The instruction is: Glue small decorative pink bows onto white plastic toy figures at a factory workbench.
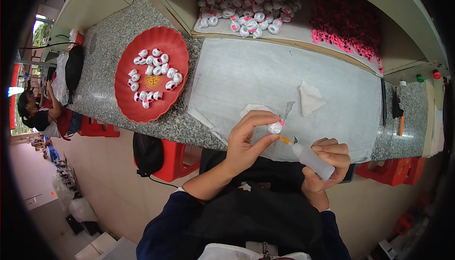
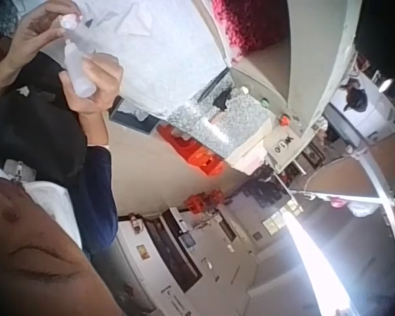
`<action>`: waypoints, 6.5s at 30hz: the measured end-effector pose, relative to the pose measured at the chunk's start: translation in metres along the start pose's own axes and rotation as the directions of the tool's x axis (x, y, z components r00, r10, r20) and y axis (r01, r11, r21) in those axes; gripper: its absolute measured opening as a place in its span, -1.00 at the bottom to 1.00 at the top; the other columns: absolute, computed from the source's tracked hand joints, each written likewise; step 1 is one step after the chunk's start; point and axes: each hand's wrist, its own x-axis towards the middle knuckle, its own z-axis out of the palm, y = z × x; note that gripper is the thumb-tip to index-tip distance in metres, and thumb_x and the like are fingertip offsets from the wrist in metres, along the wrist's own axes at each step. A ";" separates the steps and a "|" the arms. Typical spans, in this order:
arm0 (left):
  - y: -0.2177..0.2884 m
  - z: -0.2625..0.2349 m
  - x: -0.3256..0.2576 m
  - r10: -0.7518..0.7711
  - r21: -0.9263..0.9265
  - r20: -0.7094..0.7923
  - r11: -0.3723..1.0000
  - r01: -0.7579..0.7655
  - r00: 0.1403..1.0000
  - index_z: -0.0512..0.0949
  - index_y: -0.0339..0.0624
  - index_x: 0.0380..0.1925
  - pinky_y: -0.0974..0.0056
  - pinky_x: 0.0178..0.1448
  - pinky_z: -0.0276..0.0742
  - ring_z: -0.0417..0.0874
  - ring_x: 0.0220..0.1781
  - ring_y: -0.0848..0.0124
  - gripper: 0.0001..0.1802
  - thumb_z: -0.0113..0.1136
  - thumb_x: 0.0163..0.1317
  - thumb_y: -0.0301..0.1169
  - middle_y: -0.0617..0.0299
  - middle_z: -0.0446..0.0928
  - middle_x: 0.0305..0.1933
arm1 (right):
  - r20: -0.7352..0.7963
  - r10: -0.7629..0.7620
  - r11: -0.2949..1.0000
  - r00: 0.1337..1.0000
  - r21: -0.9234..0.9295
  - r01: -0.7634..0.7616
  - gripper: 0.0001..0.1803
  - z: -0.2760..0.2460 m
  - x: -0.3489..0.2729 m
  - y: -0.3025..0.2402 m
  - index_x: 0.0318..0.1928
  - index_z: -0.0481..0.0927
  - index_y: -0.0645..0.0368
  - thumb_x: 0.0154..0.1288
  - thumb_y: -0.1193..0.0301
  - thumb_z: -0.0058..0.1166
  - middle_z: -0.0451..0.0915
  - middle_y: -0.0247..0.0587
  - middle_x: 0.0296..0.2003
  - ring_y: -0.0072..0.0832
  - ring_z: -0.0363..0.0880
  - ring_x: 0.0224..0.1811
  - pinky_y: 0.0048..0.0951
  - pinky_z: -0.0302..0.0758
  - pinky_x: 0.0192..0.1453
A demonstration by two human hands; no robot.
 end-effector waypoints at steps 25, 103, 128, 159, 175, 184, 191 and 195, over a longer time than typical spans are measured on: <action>0.009 -0.026 0.010 -0.192 -0.438 -0.153 0.893 0.107 0.970 0.30 -0.31 -0.19 0.35 0.00 0.32 0.41 -0.09 0.41 -0.64 0.07 -0.05 -0.65 0.10 0.38 -0.16 | 0.042 0.371 0.796 0.928 -0.529 -0.294 -0.79 -0.039 0.128 0.145 -0.32 0.36 0.28 -0.05 0.56 -0.01 0.40 -0.14 -0.43 -0.36 0.46 -0.42 -0.40 0.38 -0.36; 0.002 -0.016 -0.004 -0.158 -0.350 0.102 0.919 0.184 0.982 0.40 -0.28 -0.32 0.13 0.25 -0.04 0.46 -0.11 0.34 -0.73 0.12 -0.11 -0.63 0.03 0.45 -0.21 | 0.403 0.556 0.684 0.727 0.276 -0.676 -0.67 0.028 0.014 0.014 -0.30 0.41 0.29 -0.19 0.65 0.14 0.43 -0.26 -0.50 -0.65 0.35 -0.57 -0.71 0.28 -0.59; 0.002 -0.017 -0.003 -0.119 -0.213 0.102 0.967 0.139 0.988 0.44 -0.34 -0.25 0.21 0.24 -0.01 0.44 -0.12 0.47 -0.70 0.10 -0.09 -0.66 0.16 0.48 -0.23 | 0.428 0.604 0.600 0.673 0.312 -0.737 -0.75 0.025 0.008 0.022 -0.29 0.46 0.29 -0.10 0.63 0.07 0.46 -0.39 -0.53 -0.77 0.30 -0.52 -0.76 0.21 -0.50; -0.046 -0.038 0.189 0.432 0.830 0.523 -0.064 -0.553 0.735 0.50 -0.10 -0.53 0.27 -0.07 0.24 0.37 -0.23 0.36 -0.84 0.04 -0.23 -0.46 0.27 0.38 -0.44 | 0.263 0.528 0.675 0.808 0.448 -0.587 -0.57 0.000 0.009 0.020 -0.07 0.18 0.23 -0.05 0.52 -0.19 0.29 -0.13 -0.25 -0.39 0.38 -0.34 -0.41 0.42 -0.37; 0.001 -0.017 0.024 -0.134 -0.313 0.064 0.938 0.148 0.989 0.41 -0.35 -0.28 0.32 -0.07 0.40 0.47 -0.21 0.37 -0.76 0.07 -0.03 -0.62 0.08 0.35 -0.15 | -0.057 0.498 0.691 0.865 0.629 -0.356 -0.69 -0.004 0.017 0.004 -0.27 0.25 0.17 -0.05 0.51 0.04 0.27 -0.27 -0.34 -0.57 0.28 -0.30 -0.59 0.29 -0.20; 0.011 -0.013 -0.002 -0.227 -0.392 0.012 0.895 0.213 0.974 0.33 -0.38 -0.17 0.36 -0.04 0.37 0.44 -0.11 0.40 -0.66 0.06 -0.03 -0.63 0.06 0.41 -0.16 | -0.117 0.069 0.993 0.991 0.101 -0.058 -0.58 0.008 0.005 -0.010 -0.35 0.24 0.13 -0.13 0.26 0.19 0.26 -0.27 -0.44 -0.57 0.26 -0.46 -0.59 0.28 -0.38; 0.011 -0.012 -0.004 -0.227 -0.431 -0.031 0.882 0.192 0.973 0.29 -0.36 -0.15 0.26 -0.01 0.39 0.44 -0.08 0.34 -0.61 0.09 -0.04 -0.61 0.00 0.38 -0.12 | 0.016 -0.045 0.996 0.999 0.083 0.043 -0.53 0.006 0.002 -0.011 -0.35 0.29 0.11 -0.27 0.37 0.32 0.37 -0.25 -0.40 -0.52 0.38 -0.52 -0.57 0.38 -0.47; 0.010 -0.012 -0.004 -0.225 -0.423 -0.009 0.884 0.200 0.974 0.28 -0.35 -0.15 0.26 -0.01 0.39 0.43 -0.07 0.34 -0.60 0.10 -0.06 -0.62 0.00 0.38 -0.12 | 0.052 -0.050 0.996 0.997 0.075 0.046 -0.52 0.007 0.002 -0.011 -0.33 0.31 0.11 -0.28 0.39 0.33 0.37 -0.27 -0.40 -0.51 0.39 -0.51 -0.57 0.38 -0.47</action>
